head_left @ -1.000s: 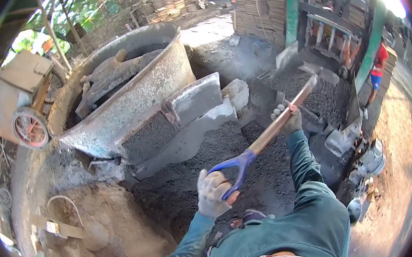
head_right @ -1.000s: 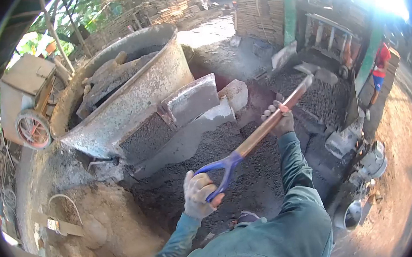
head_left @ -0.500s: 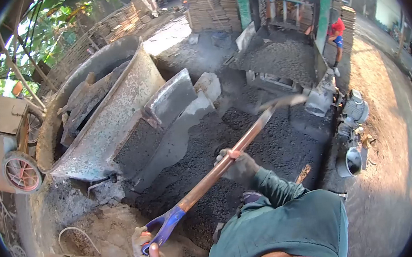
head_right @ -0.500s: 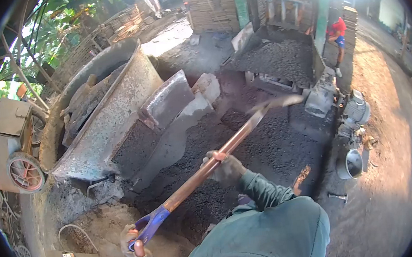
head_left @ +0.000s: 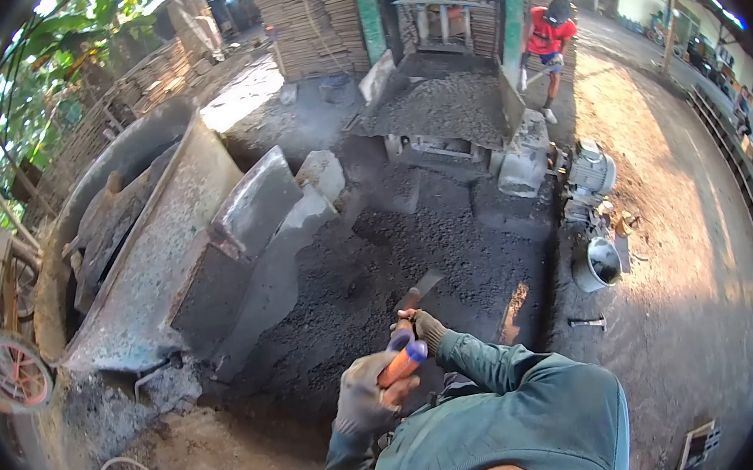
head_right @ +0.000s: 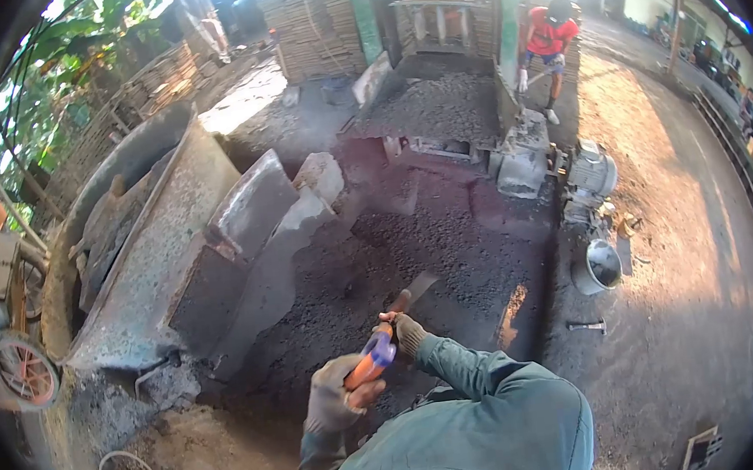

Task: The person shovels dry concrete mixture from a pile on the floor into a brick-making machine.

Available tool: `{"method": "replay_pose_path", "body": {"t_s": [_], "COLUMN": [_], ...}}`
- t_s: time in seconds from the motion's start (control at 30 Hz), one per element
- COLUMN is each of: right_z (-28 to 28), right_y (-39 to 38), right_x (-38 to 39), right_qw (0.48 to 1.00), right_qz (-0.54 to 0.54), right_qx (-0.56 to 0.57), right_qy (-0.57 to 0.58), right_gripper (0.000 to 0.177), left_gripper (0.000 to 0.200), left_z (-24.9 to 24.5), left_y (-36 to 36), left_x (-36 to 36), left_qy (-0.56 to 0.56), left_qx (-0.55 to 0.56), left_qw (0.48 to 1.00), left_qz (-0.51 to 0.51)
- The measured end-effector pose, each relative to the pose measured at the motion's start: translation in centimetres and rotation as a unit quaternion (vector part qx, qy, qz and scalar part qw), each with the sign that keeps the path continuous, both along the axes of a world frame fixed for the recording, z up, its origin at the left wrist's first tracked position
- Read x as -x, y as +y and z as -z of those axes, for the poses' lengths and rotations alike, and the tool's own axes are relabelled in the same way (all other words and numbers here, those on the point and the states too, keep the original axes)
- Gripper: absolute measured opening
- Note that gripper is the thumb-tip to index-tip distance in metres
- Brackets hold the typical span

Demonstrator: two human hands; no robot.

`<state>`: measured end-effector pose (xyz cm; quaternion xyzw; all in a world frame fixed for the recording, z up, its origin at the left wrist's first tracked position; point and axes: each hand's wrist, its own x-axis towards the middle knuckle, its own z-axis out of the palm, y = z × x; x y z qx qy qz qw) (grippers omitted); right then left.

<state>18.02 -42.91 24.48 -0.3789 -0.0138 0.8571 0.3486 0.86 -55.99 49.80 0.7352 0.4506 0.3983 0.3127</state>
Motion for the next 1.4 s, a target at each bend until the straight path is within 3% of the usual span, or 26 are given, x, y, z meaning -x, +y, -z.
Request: {"method": "replay_pose_path", "body": {"t_s": [0.03, 0.07, 0.1, 0.17, 0.23, 0.27, 0.3, 0.37, 0.43, 0.5, 0.6, 0.73, 0.8, 0.87, 0.93, 0.97, 1.03, 1.07, 1.13, 1.2, 1.3, 1.33, 1.37, 1.4], "right_z": [1.2, 1.1, 4.9, 10.5, 5.5, 2.9, 0.5, -3.8, -8.4, -10.4, -12.1, -15.3, -14.2, -13.9, -14.3, -14.8, -16.2, -16.9, -17.8, -18.1, -18.2, -18.2, -18.4, -17.9], "right_y": [1.2, 1.3, 2.9, 6.0, 6.5, 6.7, 7.5, 7.8, 7.9, 9.0, 9.9, 11.5, 12.6, 13.1, 13.1, 13.1, 13.1, 13.1, 12.9, 13.6, 14.4, 14.5, 14.3, 14.0], "right_x": [-1.2, -1.9, -2.0, -3.3, -5.3, -7.1, -10.7, -14.5, -16.6, -18.6, -19.1, -17.7, -16.9, -16.1, -14.7, -13.9, -12.5, -11.8, -9.9, -7.9, -4.7, -3.7, -2.7, -1.7], "right_qw": [0.992, 0.989, 0.966, 0.932, 0.985, 0.989, 0.993, 0.995, 0.967, 0.888, 0.619, 0.36, 0.333, 0.291, 0.274, 0.264, 0.279, 0.285, 0.272, 0.265, 0.219, 0.207, 0.202, 0.206], "right_qz": [-0.024, -0.004, -0.064, -0.09, -0.022, -0.044, -0.062, -0.073, -0.074, -0.125, -0.137, -0.207, -0.202, -0.202, -0.252, -0.277, -0.344, -0.378, -0.386, -0.416, -0.445, -0.456, -0.449, -0.449], "right_qx": [0.023, -0.02, -0.25, -0.349, -0.102, -0.089, -0.071, -0.062, -0.196, -0.323, -0.557, -0.571, -0.557, -0.557, -0.531, -0.518, -0.501, -0.493, -0.5, -0.505, -0.515, -0.519, -0.536, -0.547], "right_qy": [0.123, 0.144, 0.02, -0.031, 0.135, 0.107, 0.075, 0.033, -0.147, -0.304, -0.536, -0.709, -0.734, -0.751, -0.761, -0.765, -0.743, -0.73, -0.726, -0.708, -0.7, -0.693, -0.685, -0.676], "right_gripper": [0.031, 0.03, 0.028, 0.029, 0.032, 0.037, 0.042, 0.047, 0.052, 0.072, 0.077, 0.079, 0.072, 0.07, 0.057, 0.05, 0.039, 0.034, 0.024, 0.023, 0.023, 0.024, 0.025, 0.026], "left_gripper": [0.042, 0.04, 0.037, 0.036, 0.035, 0.034, 0.036, 0.037, 0.039, 0.039, 0.035, 0.03, 0.029, 0.027, 0.027, 0.025, 0.024, 0.023, 0.024, 0.021, 0.029, 0.031, 0.031, 0.031], "left_z": [1.3, 2.4, 3.0, 6.5, 7.9, 8.3, 13.5, 16.2, 16.5, 16.5, 16.3, 18.3, 18.5, 19.5, 20.0, 21.5, 23.7, 24.8, 27.8, 26.1, 30.7, 31.4, 31.8, 32.3], "left_y": [1.7, 3.5, 5.2, 9.5, 12.7, 14.2, 17.1, 18.3, 19.4, 20.6, 23.4, 27.3, 28.3, 28.9, 29.0, 29.5, 30.0, 30.3, 31.7, 30.4, 29.6, 28.7, 28.2, 27.9], "left_x": [-1.6, -3.1, -4.5, -6.7, -9.1, -10.0, -11.0, -11.8, -13.1, -14.4, -16.2, -18.0, -18.4, -17.8, -17.6, -17.0, -15.2, -14.3, -10.1, -7.2, -2.8, -2.7, -2.8, -3.5], "left_qy": [-0.002, -0.004, -0.021, -0.047, -0.055, -0.05, -0.061, -0.034, -0.03, -0.068, -0.102, -0.159, -0.228, -0.189, -0.172, -0.112, -0.347, -0.453, -0.555, -0.426, -0.443, -0.358, -0.324, -0.31], "left_qx": [0.0, 0.0, 0.018, 0.046, 0.09, 0.118, 0.138, 0.116, 0.11, 0.159, 0.173, 0.167, 0.19, 0.177, 0.152, 0.039, 0.276, 0.382, 0.532, 0.524, 0.646, 0.524, 0.475, 0.457], "left_qw": [1.0, 1.0, 1.0, 0.998, 0.993, 0.988, 0.983, 0.988, 0.988, 0.979, 0.974, 0.97, 0.953, 0.966, 0.973, 0.993, 0.896, 0.805, 0.639, 0.712, 0.598, 0.768, 0.817, 0.834], "left_qz": [0.001, 0.001, 0.002, -0.024, -0.06, -0.084, -0.1, -0.098, -0.1, -0.107, -0.104, -0.082, -0.055, -0.027, -0.005, 0.004, -0.018, -0.028, -0.045, -0.189, -0.171, -0.088, -0.035, -0.001]}}
